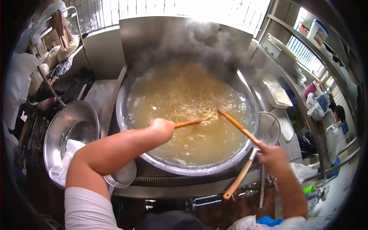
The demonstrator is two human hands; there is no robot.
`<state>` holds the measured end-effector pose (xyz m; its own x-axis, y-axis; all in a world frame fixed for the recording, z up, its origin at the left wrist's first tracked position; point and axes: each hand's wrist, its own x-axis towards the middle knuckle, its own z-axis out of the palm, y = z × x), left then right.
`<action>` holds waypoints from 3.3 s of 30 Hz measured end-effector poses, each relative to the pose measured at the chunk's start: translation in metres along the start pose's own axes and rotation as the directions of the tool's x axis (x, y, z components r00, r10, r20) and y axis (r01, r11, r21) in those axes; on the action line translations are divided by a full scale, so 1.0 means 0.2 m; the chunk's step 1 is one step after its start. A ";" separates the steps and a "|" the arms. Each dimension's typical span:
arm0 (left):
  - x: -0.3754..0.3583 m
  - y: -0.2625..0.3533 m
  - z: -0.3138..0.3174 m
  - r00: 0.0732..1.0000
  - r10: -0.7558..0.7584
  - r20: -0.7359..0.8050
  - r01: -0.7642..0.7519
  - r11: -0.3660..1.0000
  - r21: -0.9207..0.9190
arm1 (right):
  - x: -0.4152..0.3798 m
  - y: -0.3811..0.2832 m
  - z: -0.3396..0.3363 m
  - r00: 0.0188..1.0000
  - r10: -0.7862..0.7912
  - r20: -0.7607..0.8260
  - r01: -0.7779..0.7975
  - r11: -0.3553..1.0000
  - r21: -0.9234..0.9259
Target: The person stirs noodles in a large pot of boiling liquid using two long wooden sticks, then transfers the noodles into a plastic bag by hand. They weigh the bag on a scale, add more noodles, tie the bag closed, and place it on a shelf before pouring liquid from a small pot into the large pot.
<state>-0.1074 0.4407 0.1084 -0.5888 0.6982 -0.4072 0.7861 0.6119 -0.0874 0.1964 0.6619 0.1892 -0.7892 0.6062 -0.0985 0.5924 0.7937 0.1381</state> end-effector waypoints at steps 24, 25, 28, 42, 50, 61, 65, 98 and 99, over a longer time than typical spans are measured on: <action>-0.69 -0.08 0.26 0.981 0.089 0.173 -0.041 0.964 -0.264 | 1.06 -0.49 0.75 0.980 0.118 0.158 -0.191 0.370 0.909; -0.71 -0.09 0.29 0.980 0.083 0.179 -0.033 0.963 -0.266 | 1.09 -0.49 0.75 0.981 0.042 0.191 -0.196 0.220 0.956; -0.77 -0.14 0.28 0.976 0.102 0.191 -0.010 0.901 -0.433 | 1.15 -0.45 0.71 0.984 0.065 0.168 -0.180 0.323 0.929; -1.48 -0.93 -0.02 0.951 -0.302 0.070 0.294 0.806 -0.514 | -0.45 0.34 -0.71 0.885 0.194 -0.423 0.306 0.441 0.844; -1.39 -1.23 0.12 0.866 -0.500 -0.003 0.390 0.678 -0.623 | -0.30 -0.11 -0.79 0.954 -0.278 0.109 0.286 0.956 -0.069; -0.99 -1.44 0.15 0.863 -0.505 0.024 0.450 0.746 -0.491 | 0.77 -0.78 0.83 0.999 0.010 -0.052 0.038 0.556 0.830; -0.37 -1.33 0.11 0.894 -0.448 0.033 0.445 0.874 -0.194 | 0.83 -0.79 0.95 0.985 0.033 -0.171 0.109 0.647 0.754; -0.03 -0.09 0.12 0.998 -0.057 -0.007 0.057 0.996 -0.067 | 0.16 -0.12 0.18 1.000 -0.022 -0.015 0.022 1.000 0.021; -0.11 -0.12 0.11 0.999 -0.053 -0.003 0.053 0.997 -0.060 | 0.02 -0.07 -0.02 0.999 -0.039 -0.005 0.039 0.997 0.072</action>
<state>-0.1094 0.4016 0.1002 -0.6300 0.6660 -0.3994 0.7413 0.6691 -0.0537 0.1847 0.6528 0.1901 -0.8124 0.5748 -0.0984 0.5714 0.8183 0.0625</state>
